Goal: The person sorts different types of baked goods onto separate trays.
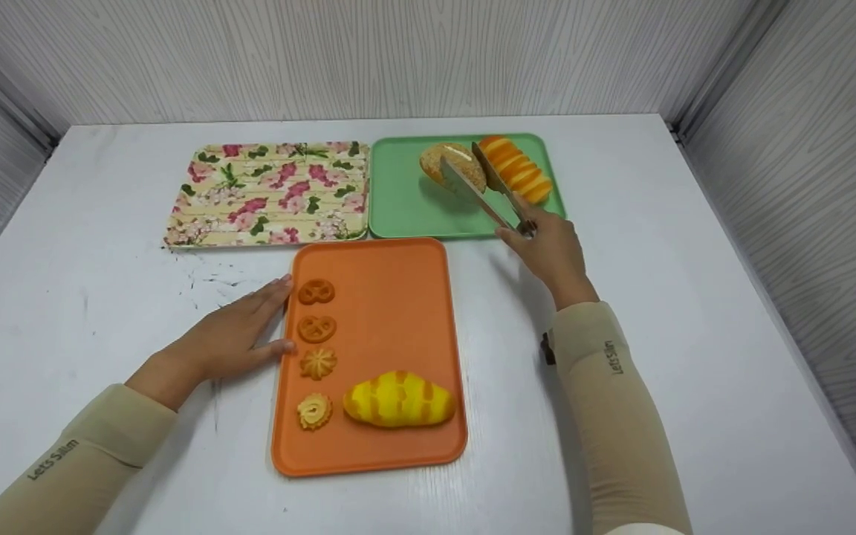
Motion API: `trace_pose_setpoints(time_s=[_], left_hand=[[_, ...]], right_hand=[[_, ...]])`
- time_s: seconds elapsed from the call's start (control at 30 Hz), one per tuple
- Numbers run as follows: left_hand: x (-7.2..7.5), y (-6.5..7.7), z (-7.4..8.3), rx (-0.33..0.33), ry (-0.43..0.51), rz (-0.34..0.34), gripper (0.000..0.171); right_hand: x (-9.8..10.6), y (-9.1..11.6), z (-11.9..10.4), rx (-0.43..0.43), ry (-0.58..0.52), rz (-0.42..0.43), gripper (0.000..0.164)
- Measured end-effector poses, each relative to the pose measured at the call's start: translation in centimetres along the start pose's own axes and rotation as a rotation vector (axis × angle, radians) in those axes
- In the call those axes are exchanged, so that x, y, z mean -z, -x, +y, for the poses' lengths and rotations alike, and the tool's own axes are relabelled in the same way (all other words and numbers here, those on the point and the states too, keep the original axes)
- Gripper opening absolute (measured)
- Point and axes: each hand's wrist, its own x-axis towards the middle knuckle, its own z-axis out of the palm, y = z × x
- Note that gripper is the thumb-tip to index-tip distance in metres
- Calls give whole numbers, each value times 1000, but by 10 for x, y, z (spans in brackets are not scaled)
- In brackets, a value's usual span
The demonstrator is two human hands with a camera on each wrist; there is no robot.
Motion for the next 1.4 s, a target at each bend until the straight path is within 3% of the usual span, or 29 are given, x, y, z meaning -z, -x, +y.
trace_pose_setpoints(time_s=[0.73, 1.07, 1.4], left_hand=[[0, -1, 0, 10, 8, -14, 88], [1, 0, 0, 11, 4, -14, 89], [0, -2, -1, 20, 11, -19, 90]], right_hand=[[-9, -13, 0, 1, 152, 13, 68], [-8, -14, 2, -24, 106, -29, 69], [-4, -10, 3, -69, 60, -25, 82]])
